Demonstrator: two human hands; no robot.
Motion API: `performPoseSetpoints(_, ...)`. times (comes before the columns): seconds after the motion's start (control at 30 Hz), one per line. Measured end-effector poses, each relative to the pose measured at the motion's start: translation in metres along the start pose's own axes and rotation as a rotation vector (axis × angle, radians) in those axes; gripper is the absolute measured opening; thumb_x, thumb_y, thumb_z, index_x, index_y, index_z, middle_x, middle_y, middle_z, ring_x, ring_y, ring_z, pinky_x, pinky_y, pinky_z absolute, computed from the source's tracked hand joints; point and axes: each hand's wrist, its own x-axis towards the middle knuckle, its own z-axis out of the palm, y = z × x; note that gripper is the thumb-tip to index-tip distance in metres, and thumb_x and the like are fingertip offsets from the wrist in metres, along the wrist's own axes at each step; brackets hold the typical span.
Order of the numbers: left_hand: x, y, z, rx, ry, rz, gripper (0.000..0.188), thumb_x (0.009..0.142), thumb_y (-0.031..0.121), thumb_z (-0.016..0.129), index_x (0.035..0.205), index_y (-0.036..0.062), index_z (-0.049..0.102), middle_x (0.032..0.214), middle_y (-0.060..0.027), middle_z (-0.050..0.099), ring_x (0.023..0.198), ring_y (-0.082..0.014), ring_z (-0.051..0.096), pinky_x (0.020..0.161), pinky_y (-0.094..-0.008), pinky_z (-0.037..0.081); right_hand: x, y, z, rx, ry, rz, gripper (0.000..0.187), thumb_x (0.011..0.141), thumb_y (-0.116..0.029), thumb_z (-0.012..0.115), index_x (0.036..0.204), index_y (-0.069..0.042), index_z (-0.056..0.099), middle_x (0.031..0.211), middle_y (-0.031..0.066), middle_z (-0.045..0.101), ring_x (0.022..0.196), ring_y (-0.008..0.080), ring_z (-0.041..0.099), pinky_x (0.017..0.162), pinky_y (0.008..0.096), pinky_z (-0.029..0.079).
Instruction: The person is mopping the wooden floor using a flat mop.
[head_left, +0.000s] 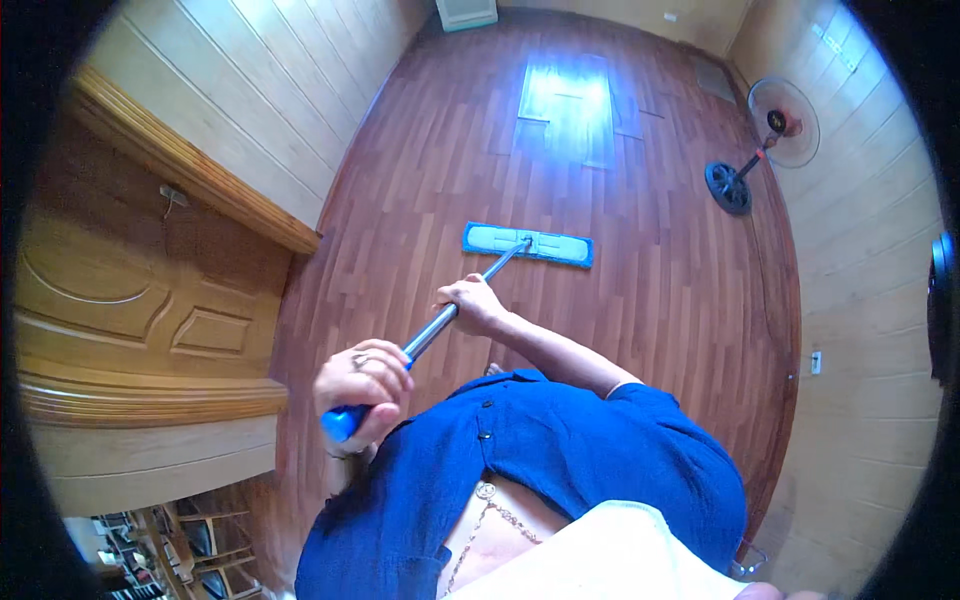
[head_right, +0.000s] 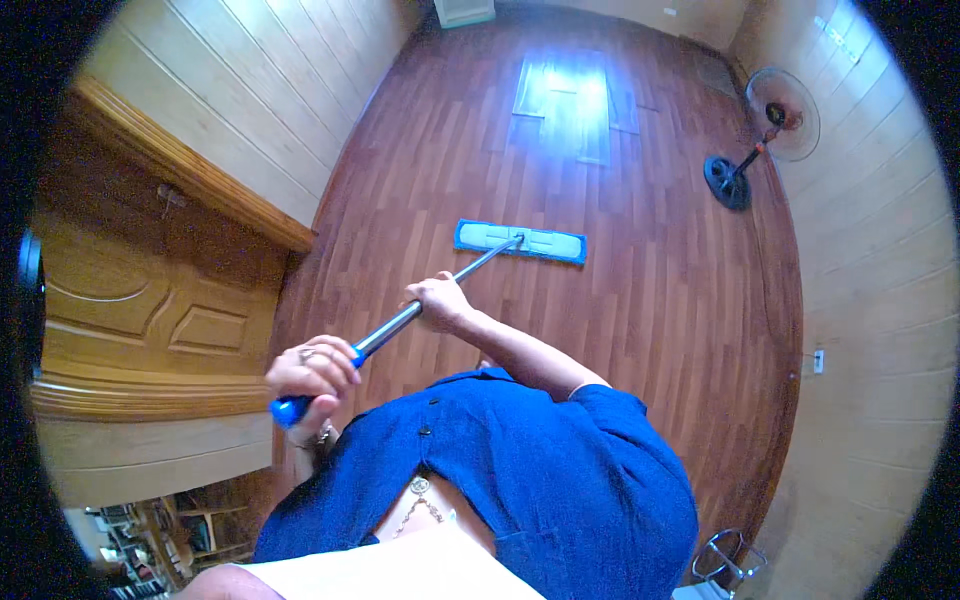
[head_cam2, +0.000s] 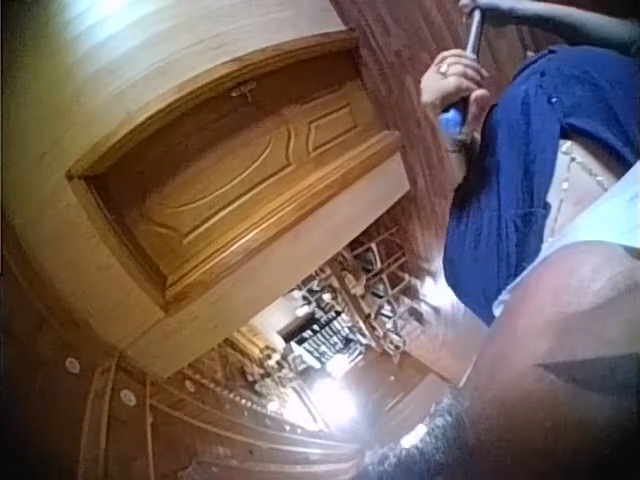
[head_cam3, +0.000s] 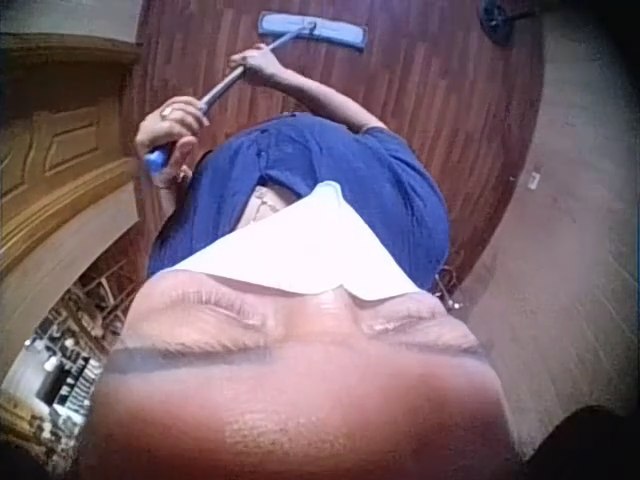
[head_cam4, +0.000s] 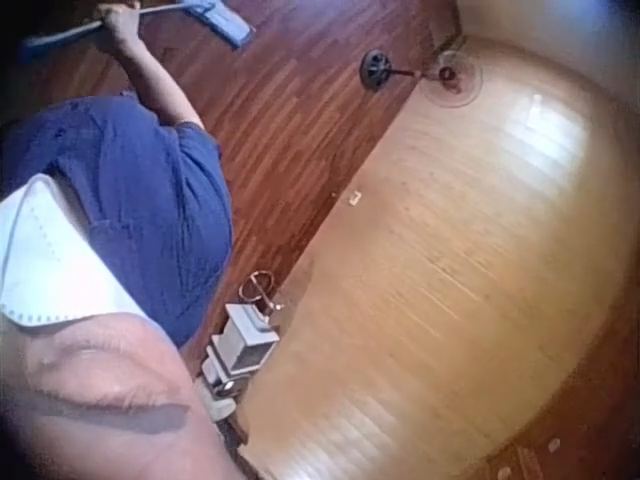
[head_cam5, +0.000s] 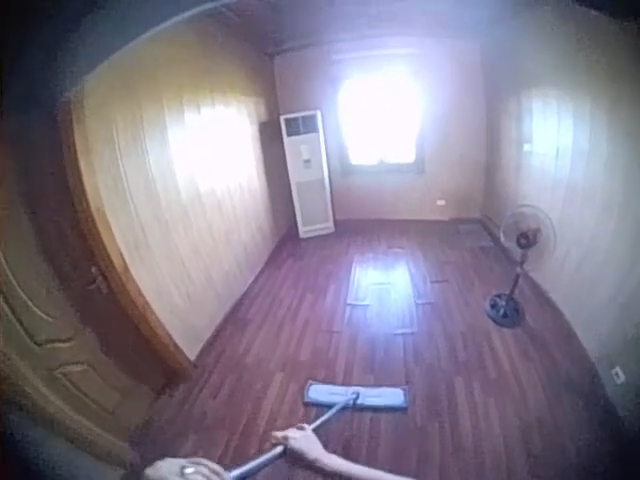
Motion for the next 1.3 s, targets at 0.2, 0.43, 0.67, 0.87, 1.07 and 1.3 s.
performPoseSetpoints(0.2,0.015,-0.065,0.014,0.065,-0.233,-0.025,0.024,0.08,0.018,0.071,0.065,0.0076,0.056,0.069,-0.0075,0.063,0.076,-0.0264,0.068,0.087,-0.0434,0.05,0.014,0.076,-0.005,-0.017,0.167,0.029,0.015,0.074,-0.021,0.072,0.066,-0.016,0.06,0.067,0.0061,0.063,0.075,0.0298,0.064,0.071,0.044,0.044)
performPoseSetpoints(0.43,0.057,-0.087,0.004,-0.002,-0.441,0.022,0.024,0.076,0.016,0.075,0.07,0.0065,0.054,0.079,-0.0099,0.063,0.084,-0.0307,0.066,0.086,-0.0431,0.051,0.003,0.097,-0.033,-0.054,0.274,0.13,0.018,0.073,-0.021,0.074,0.066,-0.014,0.059,0.067,0.006,0.063,0.073,0.03,0.064,0.069,0.0439,0.045)
performPoseSetpoints(0.67,0.105,-0.078,-0.021,-0.16,-0.602,0.11,0.023,0.077,0.012,0.076,0.069,0.0079,0.054,0.074,-0.0078,0.062,0.079,-0.0268,0.068,0.088,-0.0453,0.052,-0.018,0.067,-0.066,-0.161,0.234,0.226,0.028,0.085,-0.036,0.066,0.069,-0.013,0.062,0.069,0.009,0.065,0.073,0.0304,0.065,0.074,0.0445,0.043)
performPoseSetpoints(0.87,0.167,-0.117,-0.002,-0.125,-0.538,0.045,0.018,0.079,0.005,0.071,0.072,0.0059,0.055,0.075,-0.0064,0.062,0.083,-0.0256,0.067,0.094,-0.0457,0.048,0.0,0.13,-0.119,-0.212,0.248,0.21,0.021,0.082,-0.031,0.069,0.07,-0.015,0.065,0.067,0.0081,0.067,0.069,0.0284,0.067,0.079,0.0422,0.044)
performPoseSetpoints(1.07,0.236,-0.204,0.047,-0.024,-0.481,-0.001,0.018,0.081,0.01,0.072,0.075,0.0084,0.055,0.081,-0.0047,0.063,0.089,-0.023,0.067,0.102,-0.0472,0.04,0.035,0.26,-0.169,-0.241,0.276,0.218,0.017,0.078,-0.026,0.071,0.069,-0.015,0.061,0.072,0.007,0.065,0.075,0.0302,0.064,0.067,0.045,0.044)
performPoseSetpoints(1.3,0.32,-0.308,0.098,0.067,-0.458,0.012,0.015,0.079,0.011,0.074,0.077,0.0093,0.059,0.085,-0.0047,0.066,0.094,-0.022,0.067,0.103,-0.0466,0.04,0.085,0.405,-0.222,-0.236,0.328,0.307,0.024,0.075,-0.035,0.074,0.069,-0.015,0.062,0.07,0.0054,0.063,0.075,0.0282,0.064,0.066,0.0475,0.045)
